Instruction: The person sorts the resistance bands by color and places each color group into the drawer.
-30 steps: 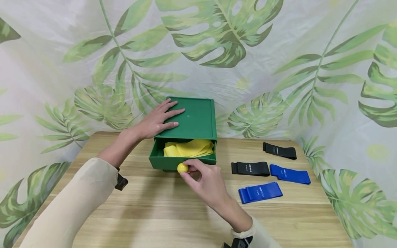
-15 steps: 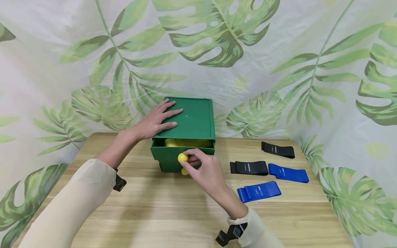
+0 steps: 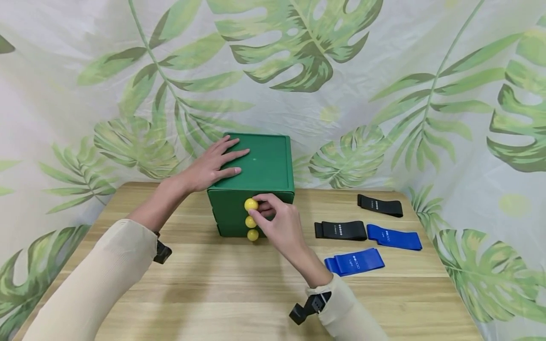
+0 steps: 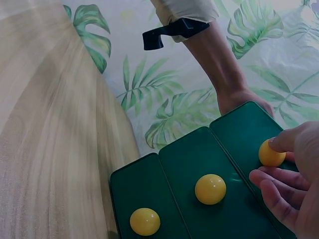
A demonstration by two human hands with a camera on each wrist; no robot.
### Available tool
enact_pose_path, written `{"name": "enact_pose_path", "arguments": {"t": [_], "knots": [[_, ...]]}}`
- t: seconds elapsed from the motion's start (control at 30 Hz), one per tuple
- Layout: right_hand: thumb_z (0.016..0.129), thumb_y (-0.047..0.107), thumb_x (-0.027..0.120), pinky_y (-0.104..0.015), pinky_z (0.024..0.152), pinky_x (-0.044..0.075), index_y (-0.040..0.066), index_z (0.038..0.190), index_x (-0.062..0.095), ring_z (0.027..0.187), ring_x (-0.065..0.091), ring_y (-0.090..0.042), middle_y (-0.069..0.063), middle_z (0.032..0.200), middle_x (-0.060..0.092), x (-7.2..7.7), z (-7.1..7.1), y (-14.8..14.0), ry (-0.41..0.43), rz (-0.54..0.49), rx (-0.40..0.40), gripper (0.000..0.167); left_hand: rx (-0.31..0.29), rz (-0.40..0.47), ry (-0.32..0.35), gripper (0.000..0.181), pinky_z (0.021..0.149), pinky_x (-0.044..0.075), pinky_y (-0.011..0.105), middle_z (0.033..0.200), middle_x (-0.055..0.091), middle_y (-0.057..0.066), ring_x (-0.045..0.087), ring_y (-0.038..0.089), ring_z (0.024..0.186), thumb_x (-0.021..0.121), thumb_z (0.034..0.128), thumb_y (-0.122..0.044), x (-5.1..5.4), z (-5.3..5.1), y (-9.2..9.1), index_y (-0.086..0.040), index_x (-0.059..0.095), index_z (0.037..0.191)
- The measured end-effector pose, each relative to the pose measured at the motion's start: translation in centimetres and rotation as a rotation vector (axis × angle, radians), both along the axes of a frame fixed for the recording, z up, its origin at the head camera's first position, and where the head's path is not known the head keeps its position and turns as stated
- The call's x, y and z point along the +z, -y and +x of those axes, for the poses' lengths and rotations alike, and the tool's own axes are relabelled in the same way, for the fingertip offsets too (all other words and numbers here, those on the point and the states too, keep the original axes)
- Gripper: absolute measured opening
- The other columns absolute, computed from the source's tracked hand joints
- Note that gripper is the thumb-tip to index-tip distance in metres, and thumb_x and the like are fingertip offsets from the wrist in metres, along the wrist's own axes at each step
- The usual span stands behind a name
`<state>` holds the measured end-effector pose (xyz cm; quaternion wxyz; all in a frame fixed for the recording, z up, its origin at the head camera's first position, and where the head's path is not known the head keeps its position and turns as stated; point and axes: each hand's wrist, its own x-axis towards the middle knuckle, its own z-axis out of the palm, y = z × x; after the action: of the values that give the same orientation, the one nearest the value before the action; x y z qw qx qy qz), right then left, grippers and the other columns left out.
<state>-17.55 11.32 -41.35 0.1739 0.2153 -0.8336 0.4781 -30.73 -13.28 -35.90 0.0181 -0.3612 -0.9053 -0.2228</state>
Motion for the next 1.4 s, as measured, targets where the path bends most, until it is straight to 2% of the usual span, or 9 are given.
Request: {"name": "enact_pose_path", "arguments": {"t": [0.37, 0.53, 0.7, 0.87, 1.13, 1.3, 1.4], "knots": [[0.093, 0.014, 0.085, -0.031, 0.076, 0.063, 0.010, 0.114, 0.078, 0.083, 0.076, -0.010, -0.002, 0.097, 0.080, -0.1, -0.6, 0.1, -0.020, -0.019, -0.004, 0.023, 0.005, -0.014, -0.004, 0.063, 0.129, 0.002, 0.063, 0.176, 0.016, 0.018, -0.002, 0.037, 0.164, 0.052, 0.1112, -0.046, 0.0, 0.0, -0.1, -0.020, 0.039, 0.167], [0.093, 0.013, 0.084, -0.033, 0.074, 0.064, 0.009, 0.116, 0.077, 0.083, 0.077, -0.012, -0.003, 0.098, 0.080, -0.4, -0.5, -0.2, -0.029, -0.018, 0.024, 0.025, 0.008, -0.017, -0.006, 0.064, 0.129, 0.003, 0.063, 0.176, 0.016, 0.017, -0.002, 0.037, 0.164, 0.052, 0.1107, -0.047, -0.1, -0.2, -0.1, -0.021, 0.039, 0.167], [0.092, 0.012, 0.085, -0.029, 0.070, 0.063, 0.008, 0.120, 0.075, 0.084, 0.077, -0.013, -0.005, 0.100, 0.080, -0.8, -0.1, -0.7, -0.026, -0.008, 0.035, 0.029, 0.006, -0.015, -0.010, 0.063, 0.129, 0.003, 0.063, 0.176, 0.017, 0.018, -0.001, 0.037, 0.164, 0.052, 0.1107, -0.047, -0.1, -0.2, -0.1, -0.020, 0.039, 0.167], [0.092, 0.013, 0.085, -0.031, 0.062, 0.060, 0.008, 0.119, 0.075, 0.081, 0.077, -0.013, -0.004, 0.097, 0.081, -1.9, 0.4, -1.4, -0.003, 0.023, 0.031, 0.029, 0.008, -0.014, -0.013, 0.062, 0.129, 0.004, 0.062, 0.176, 0.017, 0.018, 0.000, 0.038, 0.164, 0.052, 0.1111, -0.046, -0.1, -0.1, 0.0, -0.020, 0.039, 0.167], [0.091, 0.017, 0.086, -0.041, 0.071, 0.064, 0.006, 0.115, 0.076, 0.080, 0.078, -0.013, -0.005, 0.096, 0.081, -4.1, 0.6, -1.9, 0.015, 0.085, 0.045, 0.028, 0.006, -0.012, -0.012, 0.063, 0.129, 0.003, 0.063, 0.176, 0.016, 0.019, 0.000, 0.039, 0.164, 0.051, 0.1112, -0.047, -0.2, -0.1, 0.0, -0.019, 0.038, 0.167], [0.091, 0.015, 0.086, -0.039, 0.070, 0.064, 0.006, 0.117, 0.076, 0.081, 0.078, -0.014, -0.006, 0.096, 0.081, -4.9, 0.3, -1.7, 0.032, 0.075, 0.077, 0.029, 0.007, -0.013, -0.018, 0.063, 0.129, 0.003, 0.062, 0.176, 0.016, 0.018, -0.001, 0.038, 0.164, 0.053, 0.1109, -0.045, -0.2, 0.0, 0.0, -0.020, 0.038, 0.167], [0.090, 0.010, 0.086, -0.043, 0.072, 0.064, 0.005, 0.118, 0.075, 0.083, 0.079, -0.019, -0.009, 0.099, 0.081, -5.2, 0.2, -1.5, 0.052, 0.052, 0.109, 0.030, 0.007, -0.009, -0.020, 0.063, 0.129, 0.003, 0.062, 0.176, 0.016, 0.018, -0.002, 0.036, 0.165, 0.053, 0.1106, -0.045, -0.2, -0.1, 0.0, -0.021, 0.039, 0.166]]}}
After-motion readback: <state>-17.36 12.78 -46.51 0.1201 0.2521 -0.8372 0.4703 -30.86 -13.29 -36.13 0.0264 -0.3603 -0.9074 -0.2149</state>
